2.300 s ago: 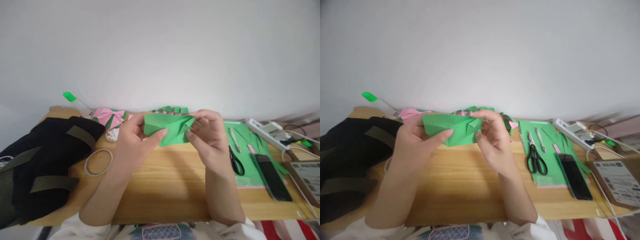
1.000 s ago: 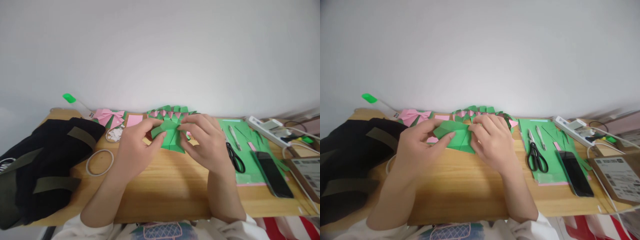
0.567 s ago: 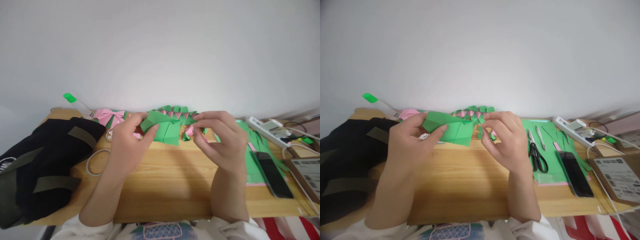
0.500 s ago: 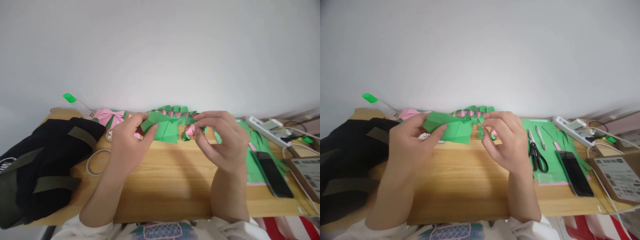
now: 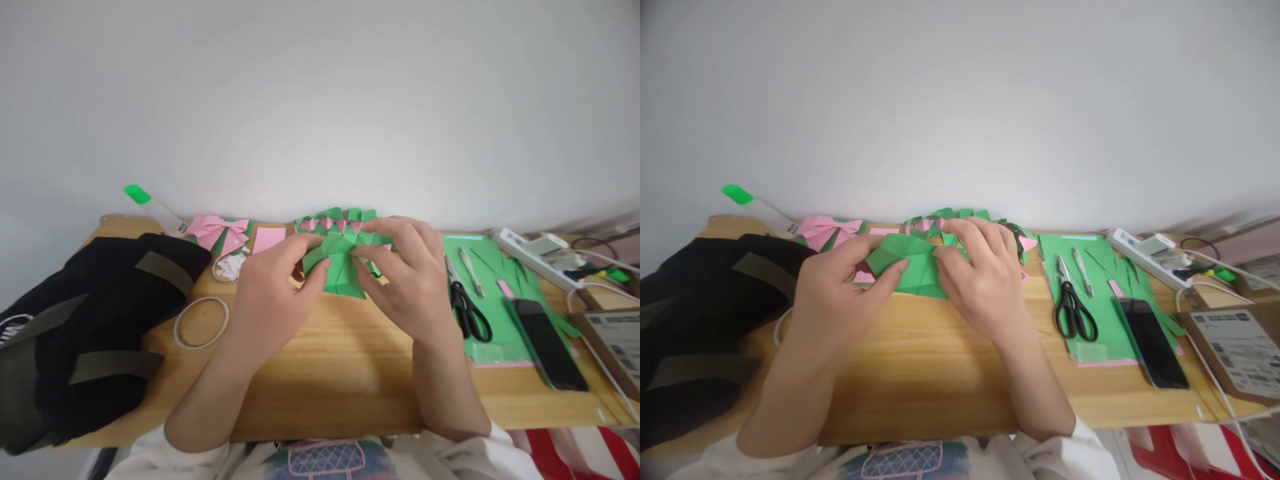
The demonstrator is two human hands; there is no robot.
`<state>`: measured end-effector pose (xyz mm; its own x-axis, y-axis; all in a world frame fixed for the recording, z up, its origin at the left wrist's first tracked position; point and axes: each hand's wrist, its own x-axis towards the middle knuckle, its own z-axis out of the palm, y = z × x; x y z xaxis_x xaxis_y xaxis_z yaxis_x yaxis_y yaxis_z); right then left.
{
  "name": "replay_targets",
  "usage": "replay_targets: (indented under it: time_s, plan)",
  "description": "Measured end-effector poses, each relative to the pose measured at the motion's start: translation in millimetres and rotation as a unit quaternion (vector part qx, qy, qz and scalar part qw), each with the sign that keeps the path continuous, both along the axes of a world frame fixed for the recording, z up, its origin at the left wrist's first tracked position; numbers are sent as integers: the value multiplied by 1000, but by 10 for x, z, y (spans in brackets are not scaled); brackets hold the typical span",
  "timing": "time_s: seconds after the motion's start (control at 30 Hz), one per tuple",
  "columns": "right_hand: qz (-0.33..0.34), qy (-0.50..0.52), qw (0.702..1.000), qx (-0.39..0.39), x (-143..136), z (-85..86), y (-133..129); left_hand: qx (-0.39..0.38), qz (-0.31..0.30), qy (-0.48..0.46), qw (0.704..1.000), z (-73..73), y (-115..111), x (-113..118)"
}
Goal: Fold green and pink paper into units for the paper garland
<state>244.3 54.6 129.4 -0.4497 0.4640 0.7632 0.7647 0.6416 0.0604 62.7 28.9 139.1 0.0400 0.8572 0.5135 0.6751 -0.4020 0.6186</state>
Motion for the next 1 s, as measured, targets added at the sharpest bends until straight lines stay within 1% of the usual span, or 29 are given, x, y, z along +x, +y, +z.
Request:
replay_targets:
  time_s: [0.13, 0.2, 0.3, 0.43, 0.53, 0.63, 0.7, 0.73, 0.77, 0.8, 0.83, 0.9, 1.0]
  plan:
    - [14, 25, 1000, 0, 22, 8, 10, -24, -3, -22, 999, 10, 12, -22]
    - [42, 45, 998, -15, 45, 29, 7, -21, 3, -30, 999, 15, 25, -46]
    - [99, 92, 989, -68, 95, 72, -15, -33, 2, -51, 998, 32, 46, -101]
    - [165, 172, 961, -142, 175, 135, -91, -103, -32, -140, 984, 61, 74, -192]
    - [226, 218, 926, -209, 250, 177, -145, -144, -63, -178, 971, 73, 102, -249]
    - [276, 214, 895, -277, 321, 215, -149, -155, -81, -184, 967, 76, 119, -273]
    - [310, 188, 882, -301, 342, 242, -130, -153, -89, -183, 967, 75, 114, -268]
    - [322, 165, 881, -305, 340, 257, -120, -149, -92, -183, 967, 75, 108, -260]
    - [325, 138, 884, -305, 329, 270, -114, -146, -94, -183, 968, 75, 100, -250]
    - [313, 109, 894, -302, 311, 279, -112, -146, -94, -182, 968, 74, 92, -239]
    - [286, 83, 909, -293, 286, 282, -116, -146, -90, -178, 969, 72, 84, -227]
    - [216, 31, 938, -269, 223, 264, -140, -139, -71, -164, 974, 63, 72, -200]
    - [90, -2, 965, -247, 115, 183, -190, -98, -39, -113, 988, 38, 62, -153]
